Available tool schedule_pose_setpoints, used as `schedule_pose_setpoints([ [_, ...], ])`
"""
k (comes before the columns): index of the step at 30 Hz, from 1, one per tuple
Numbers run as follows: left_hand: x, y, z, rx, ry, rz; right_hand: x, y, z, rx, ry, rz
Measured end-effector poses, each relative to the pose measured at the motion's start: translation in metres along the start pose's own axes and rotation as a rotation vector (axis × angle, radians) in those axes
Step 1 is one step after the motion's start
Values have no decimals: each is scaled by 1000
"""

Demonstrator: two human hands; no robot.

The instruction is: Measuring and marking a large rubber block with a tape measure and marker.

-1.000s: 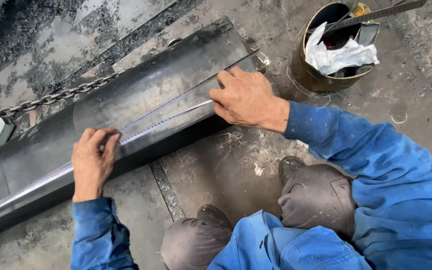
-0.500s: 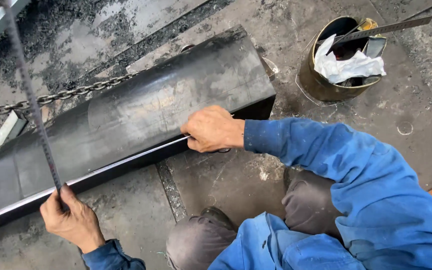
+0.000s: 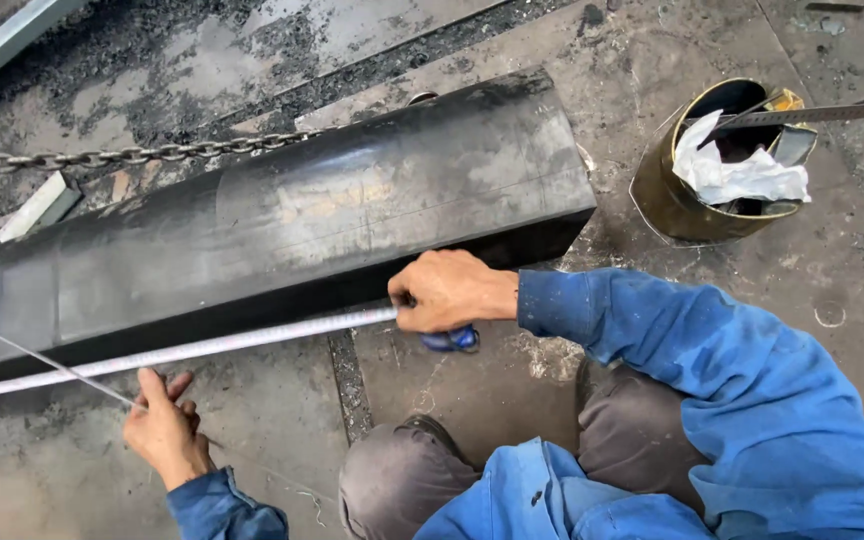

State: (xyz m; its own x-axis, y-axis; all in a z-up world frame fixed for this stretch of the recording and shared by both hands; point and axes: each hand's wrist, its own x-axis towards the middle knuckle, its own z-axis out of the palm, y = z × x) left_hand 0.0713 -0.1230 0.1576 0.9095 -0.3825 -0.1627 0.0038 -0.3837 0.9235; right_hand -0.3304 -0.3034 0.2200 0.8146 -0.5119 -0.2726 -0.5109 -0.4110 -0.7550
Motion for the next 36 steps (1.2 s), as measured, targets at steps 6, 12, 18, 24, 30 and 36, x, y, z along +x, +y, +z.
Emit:
schedule_pose_setpoints([
  [6, 54, -37, -6, -332, -115, -97, 4, 9, 20, 157, 58, -206],
  [12, 56, -27, -11, -590, -181, -97, 9, -14, 18, 118, -72, -127],
  [18, 37, -7, -25, -544, 1, 2, 15, -23, 34, 89, -76, -79],
  [24, 21, -13, -25, -535, 7, -38, 20, 17, 46, 148, -197, -93],
  [30, 29, -10, -30, -573, 52, 64, 14, -4, 48, 106, -90, -108],
  [36, 42, -29, -38, -358, 177, 72, 18, -9, 63, 93, -85, -26],
])
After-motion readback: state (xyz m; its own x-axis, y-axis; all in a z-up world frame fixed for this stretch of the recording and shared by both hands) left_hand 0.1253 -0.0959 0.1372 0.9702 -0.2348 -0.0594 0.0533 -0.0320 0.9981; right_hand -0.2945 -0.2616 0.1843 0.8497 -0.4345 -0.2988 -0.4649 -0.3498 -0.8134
